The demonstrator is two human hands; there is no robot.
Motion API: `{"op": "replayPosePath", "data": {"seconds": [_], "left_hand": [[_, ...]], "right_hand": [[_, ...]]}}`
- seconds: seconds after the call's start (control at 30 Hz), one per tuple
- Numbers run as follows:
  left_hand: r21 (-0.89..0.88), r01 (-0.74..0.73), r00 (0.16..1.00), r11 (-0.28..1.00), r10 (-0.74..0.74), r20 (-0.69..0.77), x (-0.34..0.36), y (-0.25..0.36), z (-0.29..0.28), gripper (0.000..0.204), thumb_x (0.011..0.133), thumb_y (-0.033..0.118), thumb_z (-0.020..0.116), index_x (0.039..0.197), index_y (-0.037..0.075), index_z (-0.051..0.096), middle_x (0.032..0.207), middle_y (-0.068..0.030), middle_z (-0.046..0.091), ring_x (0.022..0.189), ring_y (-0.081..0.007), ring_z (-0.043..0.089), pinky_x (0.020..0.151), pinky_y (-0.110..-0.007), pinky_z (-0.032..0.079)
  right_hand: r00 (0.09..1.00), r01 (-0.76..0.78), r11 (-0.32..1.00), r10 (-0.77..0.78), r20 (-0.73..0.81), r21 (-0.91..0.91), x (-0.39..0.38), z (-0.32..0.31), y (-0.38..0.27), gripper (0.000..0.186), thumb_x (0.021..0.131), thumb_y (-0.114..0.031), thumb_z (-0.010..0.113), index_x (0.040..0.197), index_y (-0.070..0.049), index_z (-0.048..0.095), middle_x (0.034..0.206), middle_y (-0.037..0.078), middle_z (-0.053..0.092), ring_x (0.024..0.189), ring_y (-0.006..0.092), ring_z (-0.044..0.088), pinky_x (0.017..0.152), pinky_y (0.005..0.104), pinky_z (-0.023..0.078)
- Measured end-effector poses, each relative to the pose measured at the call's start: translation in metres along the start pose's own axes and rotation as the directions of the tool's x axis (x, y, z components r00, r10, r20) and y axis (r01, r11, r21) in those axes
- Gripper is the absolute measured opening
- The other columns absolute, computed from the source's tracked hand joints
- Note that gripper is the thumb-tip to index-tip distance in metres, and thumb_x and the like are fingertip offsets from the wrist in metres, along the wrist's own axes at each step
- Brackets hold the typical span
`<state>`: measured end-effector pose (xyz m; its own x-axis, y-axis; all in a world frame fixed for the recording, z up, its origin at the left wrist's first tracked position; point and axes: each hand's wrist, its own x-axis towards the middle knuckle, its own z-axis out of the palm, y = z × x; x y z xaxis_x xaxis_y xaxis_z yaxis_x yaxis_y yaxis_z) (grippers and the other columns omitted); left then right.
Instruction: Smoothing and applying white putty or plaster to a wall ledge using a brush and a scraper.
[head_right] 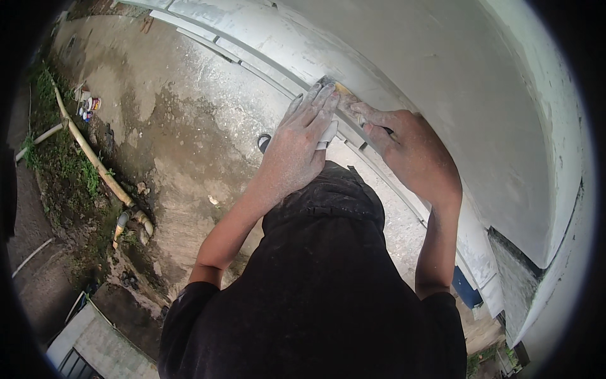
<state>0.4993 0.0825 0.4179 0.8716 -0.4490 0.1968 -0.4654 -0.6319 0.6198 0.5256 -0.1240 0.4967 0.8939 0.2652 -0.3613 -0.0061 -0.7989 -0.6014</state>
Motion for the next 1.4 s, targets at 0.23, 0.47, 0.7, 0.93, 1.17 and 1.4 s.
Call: {"op": "replayPosePath", "data": {"seconds": [0.23, 0.47, 0.7, 0.93, 1.17, 1.4], "left_hand": [[-0.045, 0.004, 1.000, 0.999, -0.004, 0.000, -0.006, 0.000, 0.008, 0.079, 0.072, -0.004, 0.060, 0.149, -0.004, 0.041, 0.155, -0.0237, 0.042, 0.145, -0.0422, 0.036, 0.123, -0.053, 0.027], [-0.026, 0.017, 1.000, 1.000, -0.017, 0.005, -0.003, -0.008, 0.003, 0.080, 0.073, -0.004, 0.059, 0.150, -0.004, 0.039, 0.156, -0.0235, 0.039, 0.147, -0.0418, 0.034, 0.123, -0.053, 0.026], [-0.004, 0.024, 1.000, 1.000, -0.024, -0.005, 0.002, -0.003, 0.003, 0.076, 0.075, -0.003, 0.060, 0.147, -0.009, 0.038, 0.157, -0.0264, 0.036, 0.149, -0.0415, 0.030, 0.122, -0.054, 0.026], [-0.053, 0.009, 1.000, 0.999, -0.009, -0.016, -0.005, -0.004, 0.006, 0.080, 0.075, -0.004, 0.059, 0.152, -0.001, 0.037, 0.154, -0.0245, 0.041, 0.144, -0.0448, 0.036, 0.122, -0.054, 0.028], [-0.041, 0.002, 1.000, 0.999, -0.002, -0.003, -0.005, -0.006, 0.001, 0.077, 0.076, -0.005, 0.059, 0.150, -0.002, 0.039, 0.155, -0.0239, 0.041, 0.144, -0.0444, 0.037, 0.121, -0.054, 0.029], [-0.045, 0.028, 1.000, 0.999, -0.028, 0.004, 0.001, -0.011, -0.003, 0.075, 0.076, -0.003, 0.060, 0.148, -0.008, 0.038, 0.156, -0.0261, 0.037, 0.148, -0.0421, 0.032, 0.123, -0.052, 0.026]], "right_hand": [[0.998, -0.040, 0.999, 0.040, -0.049, 0.010, -0.021, 0.001, -0.012, 0.026, 0.097, -0.018, 0.061, 0.106, 0.003, 0.072, 0.071, 0.027, 0.058, 0.066, 0.0396, 0.056, 0.070, 0.0439, 0.048], [0.996, -0.045, 0.998, 0.041, -0.075, -0.054, -0.019, 0.010, -0.014, 0.027, 0.098, -0.016, 0.063, 0.116, 0.002, 0.072, 0.076, 0.027, 0.063, 0.064, 0.0313, 0.056, 0.072, 0.0410, 0.049], [0.984, 0.053, 0.998, -0.055, -0.170, -0.021, 0.004, 0.020, 0.001, 0.026, 0.098, -0.020, 0.061, 0.113, -0.001, 0.073, 0.074, 0.026, 0.063, 0.069, 0.0406, 0.062, 0.075, 0.0456, 0.050], [0.998, -0.056, 0.998, 0.056, -0.005, 0.017, -0.012, 0.008, 0.003, 0.030, 0.098, -0.023, 0.061, 0.112, 0.002, 0.072, 0.078, 0.028, 0.060, 0.069, 0.0370, 0.059, 0.076, 0.0425, 0.049], [0.996, -0.029, 0.998, 0.033, -0.079, 0.056, -0.011, 0.008, -0.011, 0.030, 0.097, -0.022, 0.062, 0.113, 0.002, 0.072, 0.081, 0.027, 0.065, 0.070, 0.0360, 0.061, 0.077, 0.0430, 0.050], [0.996, -0.041, 0.999, 0.039, -0.076, -0.018, -0.007, 0.009, -0.007, 0.036, 0.100, -0.020, 0.060, 0.131, -0.003, 0.065, 0.089, 0.027, 0.070, 0.074, 0.0256, 0.064, 0.082, 0.0364, 0.051]]}}
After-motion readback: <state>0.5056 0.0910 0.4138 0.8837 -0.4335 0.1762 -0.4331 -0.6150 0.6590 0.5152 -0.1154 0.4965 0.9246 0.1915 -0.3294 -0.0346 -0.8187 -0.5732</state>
